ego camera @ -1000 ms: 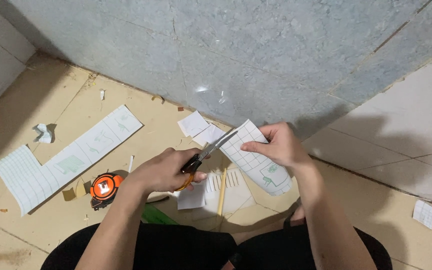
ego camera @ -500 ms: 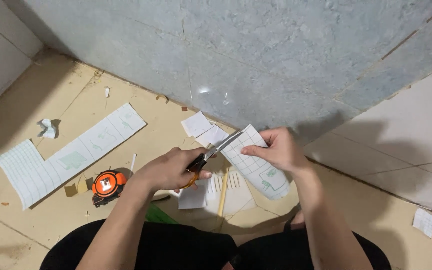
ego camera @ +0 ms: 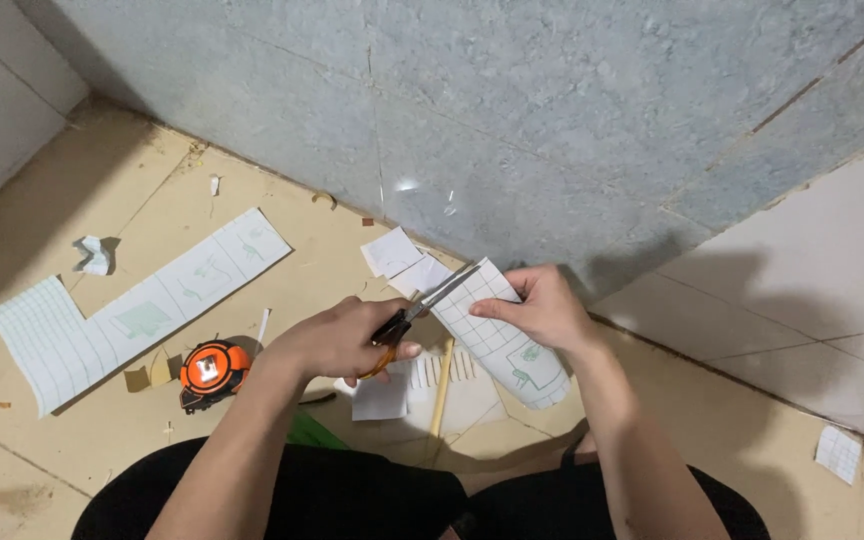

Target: A person is decorating a tiled wall by peeling and applying gold adhesive squares in a checkered pattern, using a plastic scraper to smooth them and scissors to cut pieces to size.

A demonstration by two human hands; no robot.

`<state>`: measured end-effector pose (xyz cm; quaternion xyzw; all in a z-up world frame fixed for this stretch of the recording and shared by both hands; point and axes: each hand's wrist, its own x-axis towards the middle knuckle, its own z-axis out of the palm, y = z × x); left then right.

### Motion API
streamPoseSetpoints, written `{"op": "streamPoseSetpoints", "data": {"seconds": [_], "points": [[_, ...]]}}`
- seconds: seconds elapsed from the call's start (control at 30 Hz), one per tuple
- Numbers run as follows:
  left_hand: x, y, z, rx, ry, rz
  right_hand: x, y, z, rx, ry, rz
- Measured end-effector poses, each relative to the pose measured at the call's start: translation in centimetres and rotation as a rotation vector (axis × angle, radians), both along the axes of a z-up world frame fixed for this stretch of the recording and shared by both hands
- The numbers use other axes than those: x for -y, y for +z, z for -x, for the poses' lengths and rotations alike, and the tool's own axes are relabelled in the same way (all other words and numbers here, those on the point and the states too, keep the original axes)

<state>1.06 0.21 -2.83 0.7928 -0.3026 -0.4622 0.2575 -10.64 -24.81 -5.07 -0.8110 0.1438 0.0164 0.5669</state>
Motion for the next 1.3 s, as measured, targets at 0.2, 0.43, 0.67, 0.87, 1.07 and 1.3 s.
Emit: {"op": "streamPoseSetpoints", "data": {"seconds": [0.2, 0.43, 0.67, 0.87, 1.07, 1.3], "points": [[-0.1, -0.3, -0.2, -0.013, -0.003, 0.003, -0.3, -0.4, -0.1, -0.027, 0.003, 0.018], [-0.2, -0.4, 0.3, -0.072, 0.060, 0.040, -0.8, -0.7, -0.3, -0.050, 0.008, 0.022], [0.0, -0.2, 0.0, -0.023, 0.017, 0.010, -0.8, -1.1, -0.3, -0.046, 0.000, 0.039], [-0.2, 0.2, 0.0, -0.011, 0.034, -0.002, -1.6, -1.3, -0.7, -0.059, 0.011, 0.031], [-0.1, 1.1, 0.0, 0.029, 0.062, 0.054, -1.5, -1.6, -0.9, -0.048, 0.002, 0.036], [-0.3, -1.6, -1.3, 0.290, 0.185, -0.023, -0.3, -3.1, -1.1, 0.075, -0.136, -0.176]]}}
